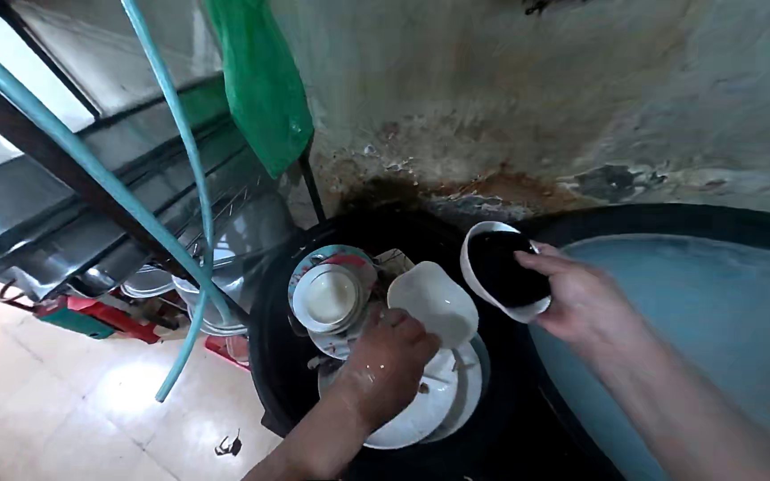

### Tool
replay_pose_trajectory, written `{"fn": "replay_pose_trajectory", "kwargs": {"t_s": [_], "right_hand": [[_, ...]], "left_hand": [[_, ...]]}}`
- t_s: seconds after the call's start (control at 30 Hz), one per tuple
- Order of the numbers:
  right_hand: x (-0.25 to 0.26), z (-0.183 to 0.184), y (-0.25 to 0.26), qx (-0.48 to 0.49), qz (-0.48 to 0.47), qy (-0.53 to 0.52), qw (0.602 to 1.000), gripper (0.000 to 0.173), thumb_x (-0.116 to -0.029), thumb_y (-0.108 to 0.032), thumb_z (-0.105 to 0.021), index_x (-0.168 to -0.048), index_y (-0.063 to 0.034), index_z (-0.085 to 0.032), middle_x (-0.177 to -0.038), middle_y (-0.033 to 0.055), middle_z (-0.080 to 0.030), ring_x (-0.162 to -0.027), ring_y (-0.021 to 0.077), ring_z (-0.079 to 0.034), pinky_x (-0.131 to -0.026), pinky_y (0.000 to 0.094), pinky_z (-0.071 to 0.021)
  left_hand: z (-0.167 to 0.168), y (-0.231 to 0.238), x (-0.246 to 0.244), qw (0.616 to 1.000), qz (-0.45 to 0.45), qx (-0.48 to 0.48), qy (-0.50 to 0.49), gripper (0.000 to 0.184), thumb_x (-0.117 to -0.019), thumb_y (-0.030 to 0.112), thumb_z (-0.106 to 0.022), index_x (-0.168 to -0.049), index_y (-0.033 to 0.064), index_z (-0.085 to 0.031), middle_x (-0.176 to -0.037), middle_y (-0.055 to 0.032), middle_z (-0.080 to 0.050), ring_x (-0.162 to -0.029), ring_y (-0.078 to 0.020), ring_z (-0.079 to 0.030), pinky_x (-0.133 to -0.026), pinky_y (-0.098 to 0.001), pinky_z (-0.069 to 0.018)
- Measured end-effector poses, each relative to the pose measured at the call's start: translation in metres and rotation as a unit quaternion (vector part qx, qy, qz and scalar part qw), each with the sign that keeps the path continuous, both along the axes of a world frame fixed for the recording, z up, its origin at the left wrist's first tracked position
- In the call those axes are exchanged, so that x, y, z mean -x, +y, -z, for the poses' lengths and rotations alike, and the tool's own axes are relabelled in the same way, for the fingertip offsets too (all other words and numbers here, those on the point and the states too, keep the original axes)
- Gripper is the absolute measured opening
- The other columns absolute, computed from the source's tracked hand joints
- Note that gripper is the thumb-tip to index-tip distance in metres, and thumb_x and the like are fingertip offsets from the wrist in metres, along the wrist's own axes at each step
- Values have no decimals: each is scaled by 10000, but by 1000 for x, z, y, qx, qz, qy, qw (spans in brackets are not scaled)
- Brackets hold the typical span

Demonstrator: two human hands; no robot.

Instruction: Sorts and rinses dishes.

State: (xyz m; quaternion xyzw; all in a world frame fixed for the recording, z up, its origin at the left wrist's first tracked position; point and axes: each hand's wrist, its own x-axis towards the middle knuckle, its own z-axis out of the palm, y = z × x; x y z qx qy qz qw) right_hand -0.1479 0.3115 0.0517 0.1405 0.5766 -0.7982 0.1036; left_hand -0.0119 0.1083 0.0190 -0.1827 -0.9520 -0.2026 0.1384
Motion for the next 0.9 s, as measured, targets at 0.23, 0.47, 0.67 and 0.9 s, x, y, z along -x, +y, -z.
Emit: {"fn": "replay_pose_trajectory", "kwargs": {"t_s": [0.23,0.47,0.67,0.9], "right_hand": [[-21,12,-34,64,-88,-27,994,254,-1047,-157,-474,-1254,-103,-610,-982,84,-711,-834,175,-708,-684,381,-610],[-26,26,-68,45,-129,-50,989,356,-1060,-175,-481,-1413,-173,-529,-1098,84,-700,-925,192,-713,-737,413,-622],[-3,32,-97,-1,-123,-31,992,538,-1011,-12,-479,-1508,-214,-433,-1262,166,-624,-1025,298,-678,-770,498,-592],[-6,19,-94,25,-48,-26,998,471,-980,-21,-499,-1432,-155,-497,-1140,158,-665,-925,274,-698,-704,483,-601]], "left_hand": [[9,-14,0,989,-6,47,143,218,-892,38,-680,-1040,164,-778,-961,-36,-713,-1010,-235,-688,-998,-469,-542],[8,-34,-15,980,2,-93,176,257,-957,-23,-611,-1166,79,-722,-1281,-134,-689,-1307,-303,-601,-1108,-428,-508],[34,-128,-3,855,-380,-330,-127,469,-1036,165,-586,-1470,5,-510,-1497,-205,-513,-1396,-289,-498,-1169,-438,-407],[70,-142,33,731,-466,-423,-265,694,-1036,325,-620,-1579,14,-322,-1535,-244,-460,-1405,-349,-481,-1154,-502,-408]]}}
